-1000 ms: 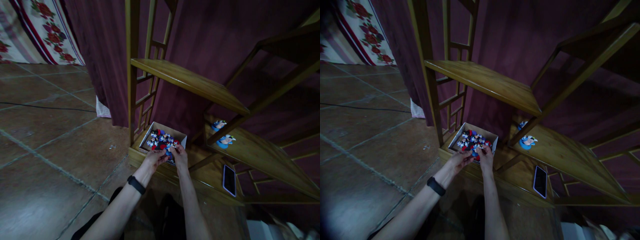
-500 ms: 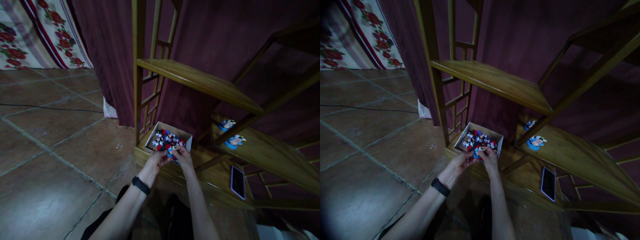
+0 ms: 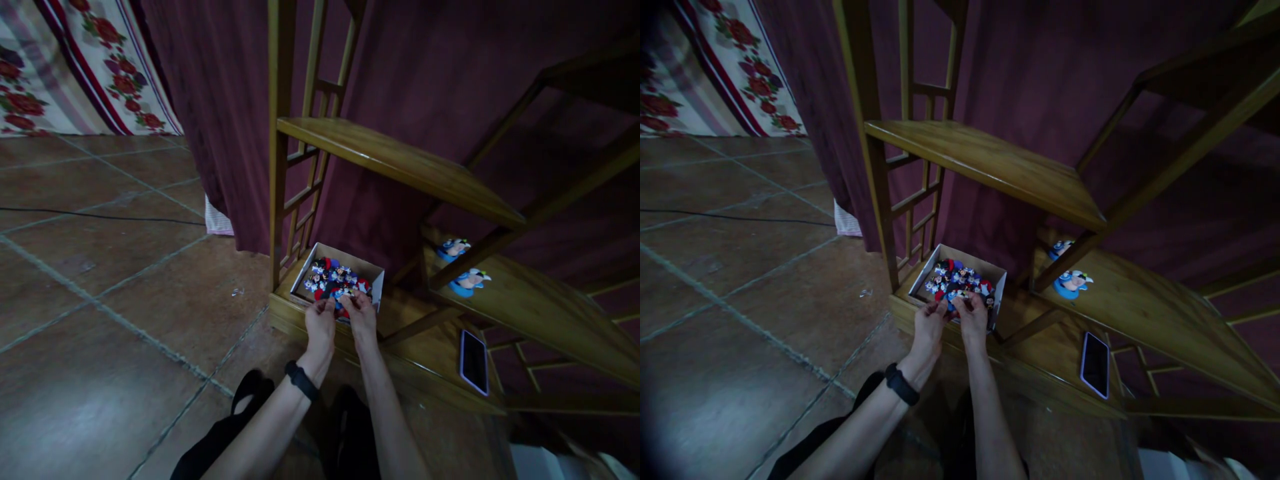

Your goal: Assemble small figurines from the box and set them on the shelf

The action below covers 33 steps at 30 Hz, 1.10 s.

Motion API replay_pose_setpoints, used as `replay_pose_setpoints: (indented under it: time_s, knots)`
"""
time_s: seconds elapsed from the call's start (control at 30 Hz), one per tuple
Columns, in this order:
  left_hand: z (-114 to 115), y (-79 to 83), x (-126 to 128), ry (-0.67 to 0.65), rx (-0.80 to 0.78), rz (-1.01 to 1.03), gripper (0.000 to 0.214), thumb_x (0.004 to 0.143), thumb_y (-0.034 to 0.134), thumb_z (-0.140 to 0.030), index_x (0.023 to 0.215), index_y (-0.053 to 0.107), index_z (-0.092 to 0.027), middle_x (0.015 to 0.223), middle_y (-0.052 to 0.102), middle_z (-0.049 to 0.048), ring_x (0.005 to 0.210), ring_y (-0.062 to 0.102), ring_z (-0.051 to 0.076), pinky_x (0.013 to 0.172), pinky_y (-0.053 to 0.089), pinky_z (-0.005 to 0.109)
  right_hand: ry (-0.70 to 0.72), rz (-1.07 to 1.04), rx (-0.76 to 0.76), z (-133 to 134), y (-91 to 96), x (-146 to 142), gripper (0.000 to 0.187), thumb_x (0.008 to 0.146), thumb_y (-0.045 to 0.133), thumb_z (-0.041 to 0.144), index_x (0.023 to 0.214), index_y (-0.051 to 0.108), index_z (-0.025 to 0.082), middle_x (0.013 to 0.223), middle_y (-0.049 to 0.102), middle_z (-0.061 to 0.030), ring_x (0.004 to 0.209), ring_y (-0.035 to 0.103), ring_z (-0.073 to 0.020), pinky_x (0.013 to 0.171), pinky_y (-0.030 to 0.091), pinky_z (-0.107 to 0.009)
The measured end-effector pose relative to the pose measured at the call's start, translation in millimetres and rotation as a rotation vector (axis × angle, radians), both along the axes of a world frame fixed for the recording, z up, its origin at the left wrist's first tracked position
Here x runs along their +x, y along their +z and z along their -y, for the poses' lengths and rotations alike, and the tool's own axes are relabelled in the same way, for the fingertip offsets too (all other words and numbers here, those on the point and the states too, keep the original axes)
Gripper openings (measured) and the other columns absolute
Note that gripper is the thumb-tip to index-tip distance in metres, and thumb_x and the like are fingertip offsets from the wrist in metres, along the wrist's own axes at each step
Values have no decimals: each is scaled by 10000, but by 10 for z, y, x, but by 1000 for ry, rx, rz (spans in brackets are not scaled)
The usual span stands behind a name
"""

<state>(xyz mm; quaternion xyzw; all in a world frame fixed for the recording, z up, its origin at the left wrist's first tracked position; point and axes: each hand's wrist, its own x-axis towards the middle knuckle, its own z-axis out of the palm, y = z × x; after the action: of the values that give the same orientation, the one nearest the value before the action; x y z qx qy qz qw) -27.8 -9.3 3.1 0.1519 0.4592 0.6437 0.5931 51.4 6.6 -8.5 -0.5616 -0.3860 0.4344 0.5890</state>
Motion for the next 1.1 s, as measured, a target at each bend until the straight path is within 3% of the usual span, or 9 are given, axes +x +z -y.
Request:
replay_pose_setpoints:
  time_s: [0.13, 0.23, 0.37, 0.57, 0.83, 0.97, 1.1]
  knots:
    - [-40, -8, -17, -9, -51, 51, 159, 659, 684, -222, 610, 586, -106, 531, 553, -11, 488, 533, 90, 591, 501, 256, 21, 49, 15, -28, -55, -3, 350, 606, 695, 398, 872, 619, 184, 783, 671, -10, 728, 591, -162, 683, 456, -282]
    - [-91, 57, -94, -153, -134, 128, 112, 682, 646, -133, 611, 565, -103, 522, 559, 2, 480, 545, 92, 602, 523, 274, 56, 85, 33, -49, -66, 40, 363, 596, 702, 418, 875, 624, 199, 776, 669, -4, 743, 594, -172, 695, 459, -289]
    - [-121, 175, -188, -308, -105, 135, 71, 713, 593, -49, 735, 578, -115, 615, 624, 38, 520, 604, 115, 591, 544, 280, 93, 75, 71, -48, -19, 120, 300, 668, 637, 449, 842, 657, 206, 808, 670, -9, 793, 591, -177, 743, 456, -295]
    - [-104, 242, -191, -303, -35, 50, 89, 775, 540, -37, 768, 575, -119, 604, 614, 20, 524, 613, 101, 646, 562, 284, 75, 20, 85, -22, 43, 126, 270, 642, 666, 418, 810, 678, 206, 800, 674, 1, 786, 589, -172, 777, 446, -300]
    - [-176, 216, -251, -412, -16, 15, 80, 719, 641, -53, 764, 600, -105, 618, 629, 33, 557, 631, 124, 625, 567, 284, 49, -72, 13, -3, 84, 166, 310, 625, 692, 424, 843, 700, 203, 861, 689, -15, 834, 596, -182, 806, 444, -309]
    - [-206, 168, -271, -431, -29, -23, 103, 673, 701, -70, 721, 613, -91, 631, 646, 49, 539, 626, 116, 594, 561, 247, 75, -71, -2, 17, 82, 181, 307, 612, 707, 434, 799, 705, 191, 791, 685, -13, 769, 592, -170, 745, 453, -287]
    - [-194, 143, -248, -381, -54, -13, 114, 665, 690, -20, 708, 609, -88, 653, 662, 60, 576, 640, 125, 593, 561, 235, 105, -217, -57, 52, 97, 160, 316, 582, 740, 422, 791, 703, 187, 735, 676, -8, 663, 580, -144, 634, 455, -262]
